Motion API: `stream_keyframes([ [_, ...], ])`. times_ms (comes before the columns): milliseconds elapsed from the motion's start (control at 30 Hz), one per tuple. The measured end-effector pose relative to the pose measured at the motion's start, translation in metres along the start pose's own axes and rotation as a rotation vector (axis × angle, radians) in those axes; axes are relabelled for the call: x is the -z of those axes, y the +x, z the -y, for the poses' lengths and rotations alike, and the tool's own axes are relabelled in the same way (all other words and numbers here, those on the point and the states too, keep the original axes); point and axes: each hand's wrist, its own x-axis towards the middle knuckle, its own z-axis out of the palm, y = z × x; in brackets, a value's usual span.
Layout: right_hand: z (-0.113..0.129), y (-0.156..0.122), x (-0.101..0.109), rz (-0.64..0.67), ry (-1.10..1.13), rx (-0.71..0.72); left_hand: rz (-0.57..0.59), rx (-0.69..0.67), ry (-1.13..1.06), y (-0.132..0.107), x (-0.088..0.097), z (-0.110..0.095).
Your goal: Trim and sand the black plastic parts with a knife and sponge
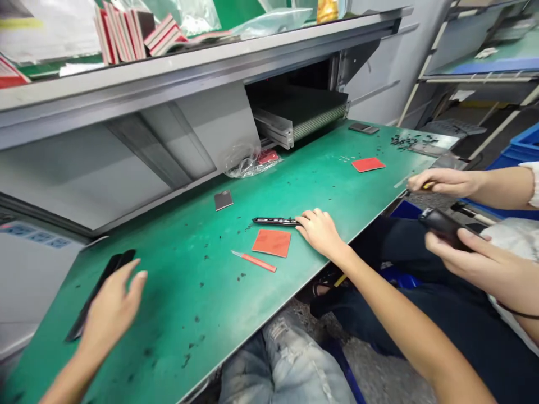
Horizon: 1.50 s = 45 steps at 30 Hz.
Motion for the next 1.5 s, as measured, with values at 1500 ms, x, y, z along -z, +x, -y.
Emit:
stream_keyframes([
  [1500, 0.076, -0.191, 0.026, -0.034, 1.132, -0.907, 0.156, -0.423, -0.494, -0.185, -0.020, -0.217],
])
